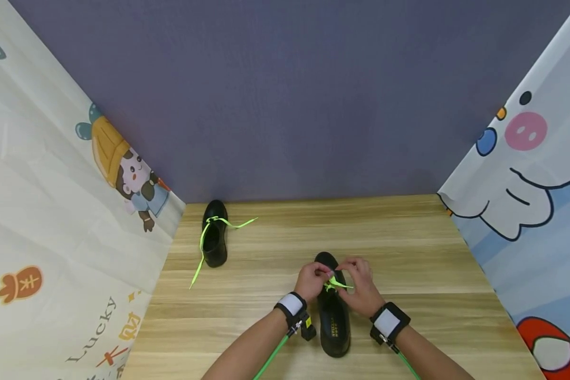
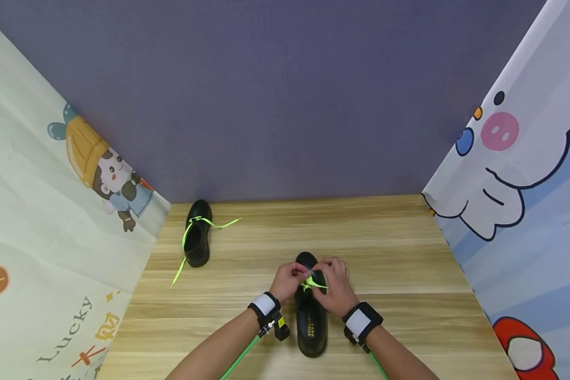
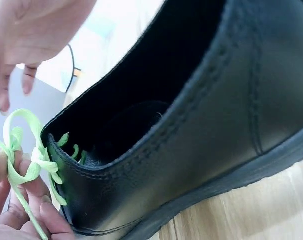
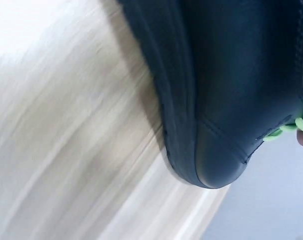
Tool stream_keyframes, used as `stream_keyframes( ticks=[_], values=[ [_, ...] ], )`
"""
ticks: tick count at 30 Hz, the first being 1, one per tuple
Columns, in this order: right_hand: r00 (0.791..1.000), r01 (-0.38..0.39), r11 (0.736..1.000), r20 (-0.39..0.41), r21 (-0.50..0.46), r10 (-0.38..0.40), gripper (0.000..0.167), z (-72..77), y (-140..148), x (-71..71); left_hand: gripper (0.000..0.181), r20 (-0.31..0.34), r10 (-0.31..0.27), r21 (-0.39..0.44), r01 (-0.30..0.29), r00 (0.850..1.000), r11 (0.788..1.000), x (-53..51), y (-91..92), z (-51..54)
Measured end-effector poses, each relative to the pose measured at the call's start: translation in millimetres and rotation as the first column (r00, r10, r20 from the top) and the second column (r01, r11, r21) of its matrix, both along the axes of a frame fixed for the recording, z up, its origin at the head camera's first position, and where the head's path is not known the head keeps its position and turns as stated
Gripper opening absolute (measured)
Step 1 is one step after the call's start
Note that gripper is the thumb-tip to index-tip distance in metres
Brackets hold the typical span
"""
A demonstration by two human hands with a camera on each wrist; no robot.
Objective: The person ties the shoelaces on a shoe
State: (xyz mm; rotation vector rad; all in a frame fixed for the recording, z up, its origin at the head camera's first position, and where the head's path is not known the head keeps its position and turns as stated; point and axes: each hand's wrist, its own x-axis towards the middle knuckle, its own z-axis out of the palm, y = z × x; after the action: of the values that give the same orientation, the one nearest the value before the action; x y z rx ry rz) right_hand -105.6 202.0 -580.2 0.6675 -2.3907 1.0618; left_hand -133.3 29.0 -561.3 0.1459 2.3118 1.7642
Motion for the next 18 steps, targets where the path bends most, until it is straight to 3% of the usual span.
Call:
stream_keyframes(
  ticks=[2,5,9,15,18],
  values=[
    [0.999,0.015,0.998,-0.03,0.056,-0.013,0.047,1.7,0,1.0,0.009,-0.012,0.005,-0.025,-0.005,1.0,1.0,0.6,1.5,0.6],
    [0.999,0.008,0.993,-0.053,0.119,-0.002,0.061,4.3,-2,1.7,0.009,-0.016,0.013,-0.044,-0.014,1.0,0.999,2.0,2.9,1.9],
    [0.999,-0.023,0.992,-0.039,0.126,0.028,0.07,9.2,-6,4.1,0.008,-0.02,0.015,-0.048,-0.016,1.0,0.999,2.4,3.8,3.1],
    [0.997,-0.001,0.992,0.081,0.127,-0.009,0.045,15.2,-9,6.7,0.009,-0.01,0.027,-0.043,-0.027,1.0,0.999,-0.2,3.1,2.3],
    [0.99,0.005,0.994,0.141,0.114,-0.021,0.043,14.9,-9,7.3,0.011,-0.019,0.04,-0.047,-0.04,0.999,0.998,-0.3,2.3,1.1]
  ],
)
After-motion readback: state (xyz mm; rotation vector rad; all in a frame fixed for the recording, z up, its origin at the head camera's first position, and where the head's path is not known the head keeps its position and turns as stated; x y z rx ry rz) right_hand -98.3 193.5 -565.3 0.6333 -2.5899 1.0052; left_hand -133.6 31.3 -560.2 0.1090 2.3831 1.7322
